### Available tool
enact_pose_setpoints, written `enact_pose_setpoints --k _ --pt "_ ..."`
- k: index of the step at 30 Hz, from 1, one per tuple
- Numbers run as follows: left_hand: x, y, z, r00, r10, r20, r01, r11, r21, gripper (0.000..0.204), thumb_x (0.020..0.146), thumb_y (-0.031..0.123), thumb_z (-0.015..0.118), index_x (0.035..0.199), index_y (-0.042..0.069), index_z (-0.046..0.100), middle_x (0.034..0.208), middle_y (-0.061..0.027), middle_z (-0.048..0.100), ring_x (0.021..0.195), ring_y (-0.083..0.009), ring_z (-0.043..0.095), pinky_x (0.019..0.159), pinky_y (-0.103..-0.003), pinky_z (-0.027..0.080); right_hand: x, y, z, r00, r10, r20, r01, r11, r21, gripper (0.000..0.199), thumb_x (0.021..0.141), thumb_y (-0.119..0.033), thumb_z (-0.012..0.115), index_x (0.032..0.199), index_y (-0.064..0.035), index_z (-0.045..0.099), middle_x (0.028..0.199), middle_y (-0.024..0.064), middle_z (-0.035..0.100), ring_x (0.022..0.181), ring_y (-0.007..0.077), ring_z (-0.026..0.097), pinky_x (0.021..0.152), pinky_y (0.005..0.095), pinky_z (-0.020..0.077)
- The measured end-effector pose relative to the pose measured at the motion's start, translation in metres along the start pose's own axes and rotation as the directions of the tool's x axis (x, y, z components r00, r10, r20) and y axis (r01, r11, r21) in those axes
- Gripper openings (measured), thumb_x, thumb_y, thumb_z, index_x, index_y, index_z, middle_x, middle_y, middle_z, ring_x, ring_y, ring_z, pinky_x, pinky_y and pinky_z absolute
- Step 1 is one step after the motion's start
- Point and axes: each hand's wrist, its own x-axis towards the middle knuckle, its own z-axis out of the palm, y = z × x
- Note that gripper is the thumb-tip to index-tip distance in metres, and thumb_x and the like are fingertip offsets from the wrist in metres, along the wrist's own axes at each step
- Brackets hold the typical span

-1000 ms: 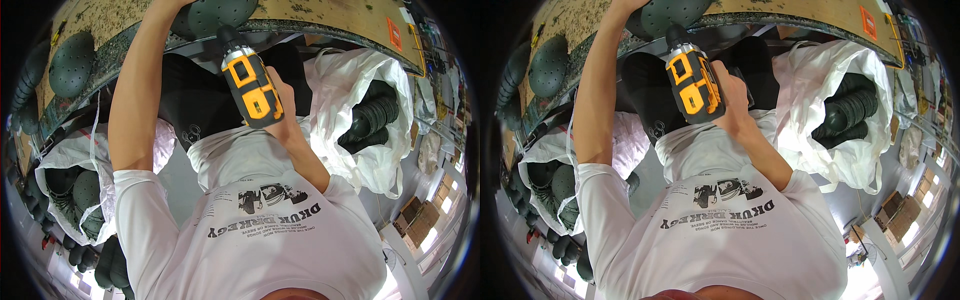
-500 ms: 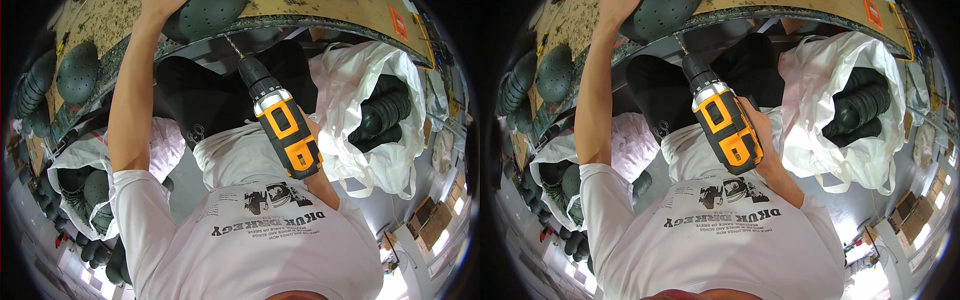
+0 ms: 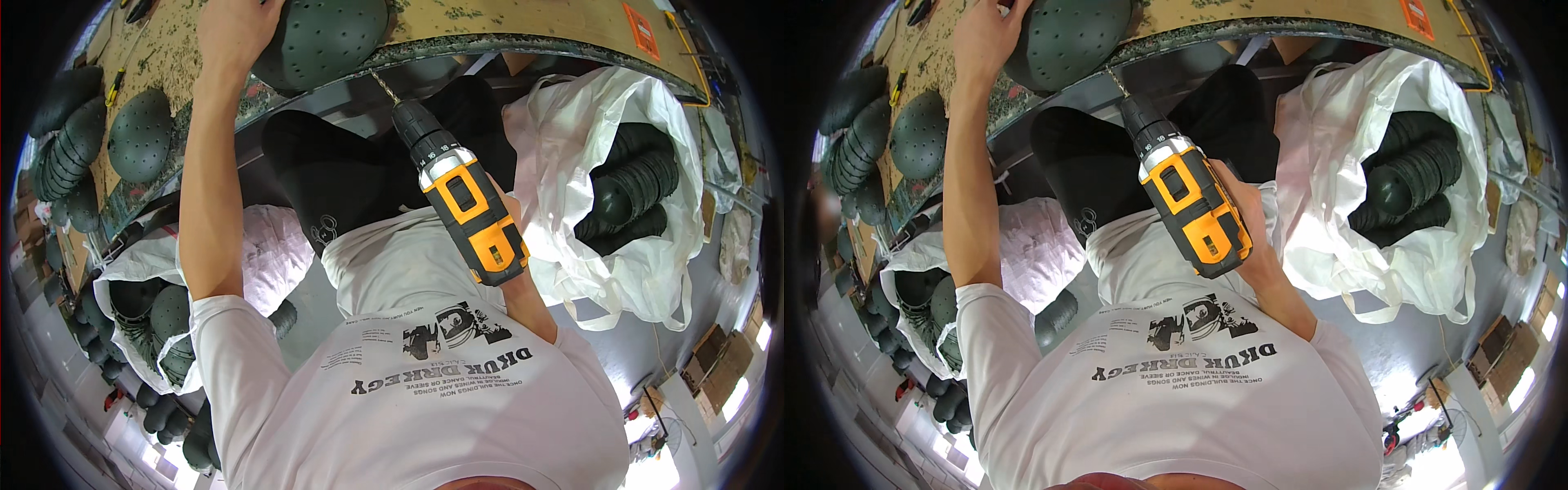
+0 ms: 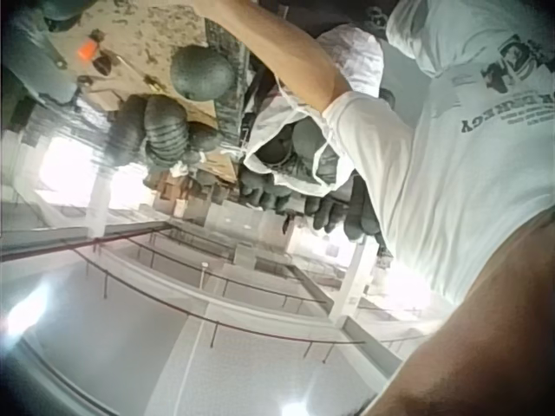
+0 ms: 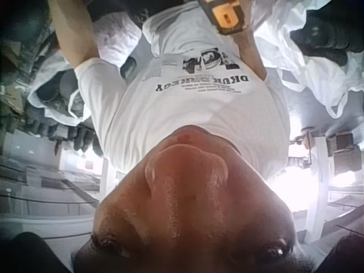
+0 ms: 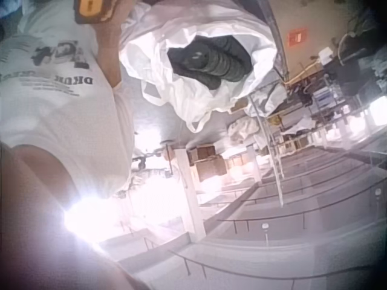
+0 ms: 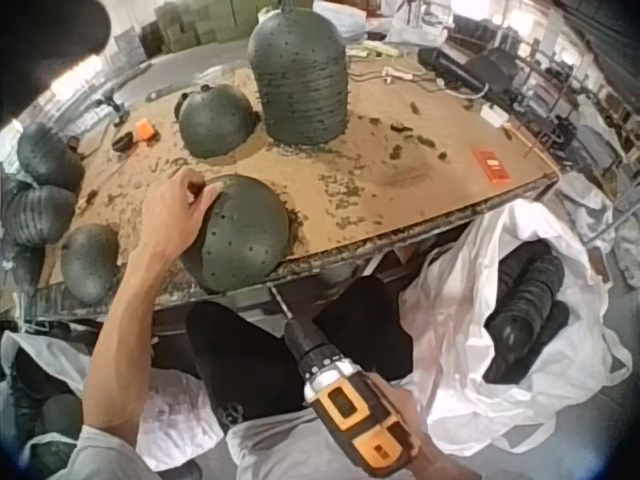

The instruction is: Drilling holes into green plastic semi-spherical components using a handheld power drill.

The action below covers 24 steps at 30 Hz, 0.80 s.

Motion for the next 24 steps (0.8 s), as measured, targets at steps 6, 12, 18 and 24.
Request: enact_pose_setpoints --k 6,12,18,24 --pt "0.006 -0.003 -0.011 0.998 0.019 0.057 -0.013 0.994 -0.105 0.026 0.091 0.022 0.069 0.099 -0.003 0.069 0.091 -0.0199 0.07 0.084 -0.0334 0.067 0.074 -0.041 0.052 0.002 0.0 -0.001 1.0 -0.006 -0.002 0.006 0.98 0.197 0.043 0.084 -0.015 0.074 0.121 0.0011 0.058 0.093 0.0061 0.07 0.081 0.0106 0.067 0.074 0.0224 0.0508" --pt "0.01 -0.008 -0.01 0.994 0.082 0.071 -0.073 0.989 -0.127 0.023 0.091 0.019 0.069 0.1 -0.002 0.069 0.092 -0.0185 0.07 0.084 -0.0334 0.066 0.074 -0.041 0.051 0.004 -0.007 -0.001 0.999 0.02 0.042 -0.022 0.998 0.056 0.038 0.089 -0.011 0.071 0.123 -0.0013 0.056 0.095 0.0046 0.073 0.081 0.0074 0.07 0.073 0.0191 0.0555" --pt "0.008 -0.014 -0.006 0.994 0.09 0.06 -0.081 0.986 -0.147 0.021 0.092 0.018 0.067 0.102 -0.001 0.068 0.095 -0.0175 0.068 0.085 -0.0332 0.064 0.076 -0.041 0.05 0.011 -0.002 0.002 0.997 -0.054 0.061 0.054 0.999 0.007 0.037 0.09 -0.01 0.071 0.123 -0.0016 0.056 0.096 0.0054 0.073 0.084 0.0087 0.07 0.074 0.0211 0.0574" --pt "0.005 -0.021 0.003 0.983 0.182 0.005 -0.18 0.974 -0.14 0.02 0.093 0.018 0.066 0.101 0.0 0.068 0.1 -0.0164 0.064 0.091 -0.0336 0.062 0.078 -0.041 0.05 0.02 -0.003 0.011 0.97 0.209 0.122 -0.242 0.844 0.479 0.038 0.089 -0.009 0.071 0.123 -0.0008 0.056 0.098 0.0065 0.072 0.086 0.0094 0.07 0.076 0.0207 0.0559"
